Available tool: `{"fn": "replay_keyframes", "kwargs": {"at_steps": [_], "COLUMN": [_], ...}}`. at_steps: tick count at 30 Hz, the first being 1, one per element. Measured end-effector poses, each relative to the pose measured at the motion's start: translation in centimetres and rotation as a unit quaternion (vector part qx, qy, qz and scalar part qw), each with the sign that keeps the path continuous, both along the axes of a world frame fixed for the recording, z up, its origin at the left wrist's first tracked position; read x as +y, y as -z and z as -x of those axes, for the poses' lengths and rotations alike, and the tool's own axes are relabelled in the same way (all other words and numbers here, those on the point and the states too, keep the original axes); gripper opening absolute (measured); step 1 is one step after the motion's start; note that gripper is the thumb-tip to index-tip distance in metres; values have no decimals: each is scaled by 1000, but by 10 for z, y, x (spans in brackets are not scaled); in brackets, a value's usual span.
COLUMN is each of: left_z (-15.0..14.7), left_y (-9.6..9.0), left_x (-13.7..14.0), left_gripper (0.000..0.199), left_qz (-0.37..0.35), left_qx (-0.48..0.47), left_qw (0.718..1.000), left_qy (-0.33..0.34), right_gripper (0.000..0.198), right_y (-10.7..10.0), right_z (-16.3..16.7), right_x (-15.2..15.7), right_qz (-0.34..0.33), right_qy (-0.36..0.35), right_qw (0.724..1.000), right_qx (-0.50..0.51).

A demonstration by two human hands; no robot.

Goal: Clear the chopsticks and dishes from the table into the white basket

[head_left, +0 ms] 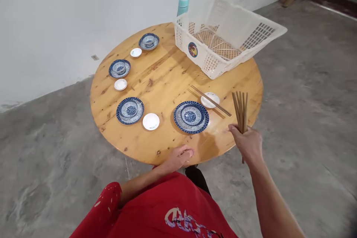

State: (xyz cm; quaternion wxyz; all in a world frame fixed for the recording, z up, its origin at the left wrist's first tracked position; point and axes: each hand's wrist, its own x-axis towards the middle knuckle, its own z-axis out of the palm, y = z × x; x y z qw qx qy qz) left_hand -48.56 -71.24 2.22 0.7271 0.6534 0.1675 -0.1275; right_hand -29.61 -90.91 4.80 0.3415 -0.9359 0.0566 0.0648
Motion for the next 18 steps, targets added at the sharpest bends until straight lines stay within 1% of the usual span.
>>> {"fn": "replay_keyframes", "kwargs": {"at_steps": [1, 3, 5, 7, 9, 13, 15, 18], "left_z": [2, 5, 7, 7, 7, 5, 2, -2], "left_y": [0, -1, -2, -6, -10, -20, -23, -25], "left_x": [1, 1, -2, -8, -14, -25, -30, -36], "left_gripper": [33, 34, 36, 38, 40, 43, 43, 42], "left_qz": [-12, -26, -31, -36, -35, -38, -49, -53], "left_qx": [2, 4, -1, -4, 0, 12, 17, 22], "left_qw": [1000, 997, 992, 984, 973, 950, 939, 932], "left_qy": [-21, -70, -121, -174, -226, -311, -339, -359], "right_gripper": [31, 32, 35, 37, 39, 43, 43, 40], "right_y": [-1, -1, 2, 8, 14, 26, 31, 38], "right_z": [-17, -49, -76, -97, -112, -131, -135, -138], "right_x": [6, 20, 37, 53, 65, 78, 81, 84], "right_qz": [53, 144, 213, 261, 289, 316, 326, 332], "right_qy": [-35, -105, -160, -202, -242, -323, -351, -376], "right_qw": [998, 984, 964, 944, 926, 892, 878, 865], "right_qx": [-6, -22, -23, -10, 6, 6, 2, -1]}}
